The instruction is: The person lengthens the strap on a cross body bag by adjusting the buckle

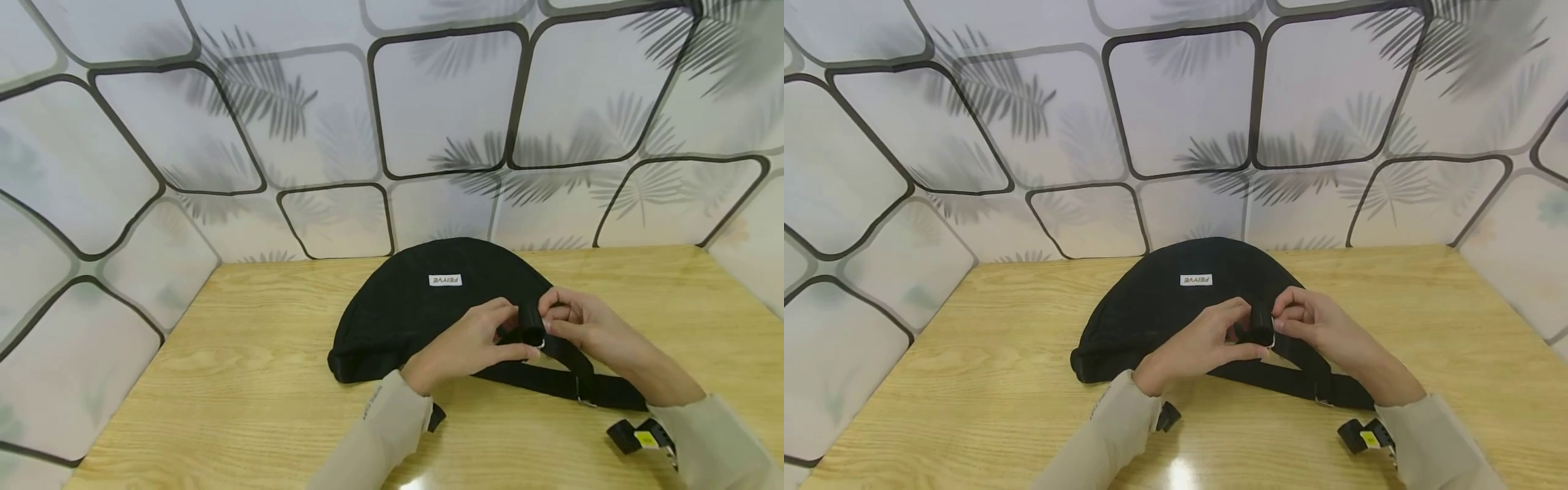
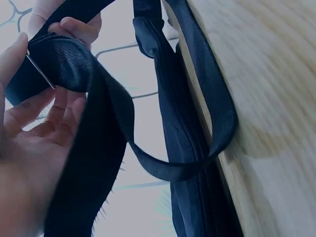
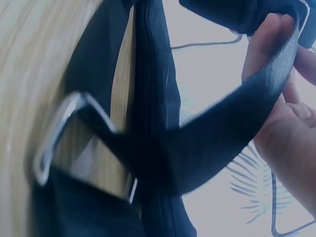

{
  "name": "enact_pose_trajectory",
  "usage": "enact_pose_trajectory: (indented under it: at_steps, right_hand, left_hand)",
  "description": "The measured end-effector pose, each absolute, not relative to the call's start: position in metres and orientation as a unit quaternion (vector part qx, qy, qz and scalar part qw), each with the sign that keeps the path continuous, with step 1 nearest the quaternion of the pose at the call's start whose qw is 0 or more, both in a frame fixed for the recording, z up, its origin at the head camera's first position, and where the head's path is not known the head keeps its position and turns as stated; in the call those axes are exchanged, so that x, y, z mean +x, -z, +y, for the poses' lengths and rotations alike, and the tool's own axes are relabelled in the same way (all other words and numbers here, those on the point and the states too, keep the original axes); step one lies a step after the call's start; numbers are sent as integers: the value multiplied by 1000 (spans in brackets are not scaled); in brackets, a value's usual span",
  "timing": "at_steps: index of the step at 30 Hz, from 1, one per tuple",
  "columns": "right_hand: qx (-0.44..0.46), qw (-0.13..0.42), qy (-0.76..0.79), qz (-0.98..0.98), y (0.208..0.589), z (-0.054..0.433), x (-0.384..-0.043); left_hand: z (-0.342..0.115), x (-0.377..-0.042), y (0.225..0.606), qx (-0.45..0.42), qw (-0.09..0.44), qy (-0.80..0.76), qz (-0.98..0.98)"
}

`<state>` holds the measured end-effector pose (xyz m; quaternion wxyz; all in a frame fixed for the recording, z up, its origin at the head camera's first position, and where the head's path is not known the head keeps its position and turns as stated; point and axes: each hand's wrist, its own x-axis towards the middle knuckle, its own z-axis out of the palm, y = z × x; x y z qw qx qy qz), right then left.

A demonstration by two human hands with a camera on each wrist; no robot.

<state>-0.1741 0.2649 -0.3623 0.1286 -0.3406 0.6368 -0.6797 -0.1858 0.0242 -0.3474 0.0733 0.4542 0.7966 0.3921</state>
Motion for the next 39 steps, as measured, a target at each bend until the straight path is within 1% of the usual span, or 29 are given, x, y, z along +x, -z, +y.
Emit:
enact_pose_trajectory:
  at_steps: [4, 6, 9, 11, 16, 21, 25, 32, 39]
  right_hand:
    - [-354, 150, 687, 616, 359, 267, -175]
    - [-358, 151, 672, 630, 357, 269, -173]
    - [-360, 132, 625, 680, 353, 268, -168]
    - [-353, 106, 581, 726, 350, 265, -164]
    - [-307, 62, 502, 806, 344, 253, -157]
    - [-279, 48, 483, 829, 338, 249, -155]
    - [-264, 48, 473, 839, 335, 248, -155]
    - [-267, 39, 449, 852, 337, 255, -157]
    - [-278, 31, 416, 865, 335, 260, -157]
  left_hand:
    - [26, -185, 347, 445, 79, -367, 813]
    - [26, -185, 347, 440, 79, -352, 822]
    - [25, -185, 347, 432, 76, -345, 830]
    - [24, -185, 347, 429, 72, -339, 834]
    - [23, -185, 347, 437, 66, -328, 835]
    - [21, -187, 346, 447, 49, -313, 837]
    - [20, -186, 345, 452, 39, -302, 839]
    - [18, -185, 344, 449, 33, -300, 841]
    - [16, -186, 341, 453, 38, -298, 839]
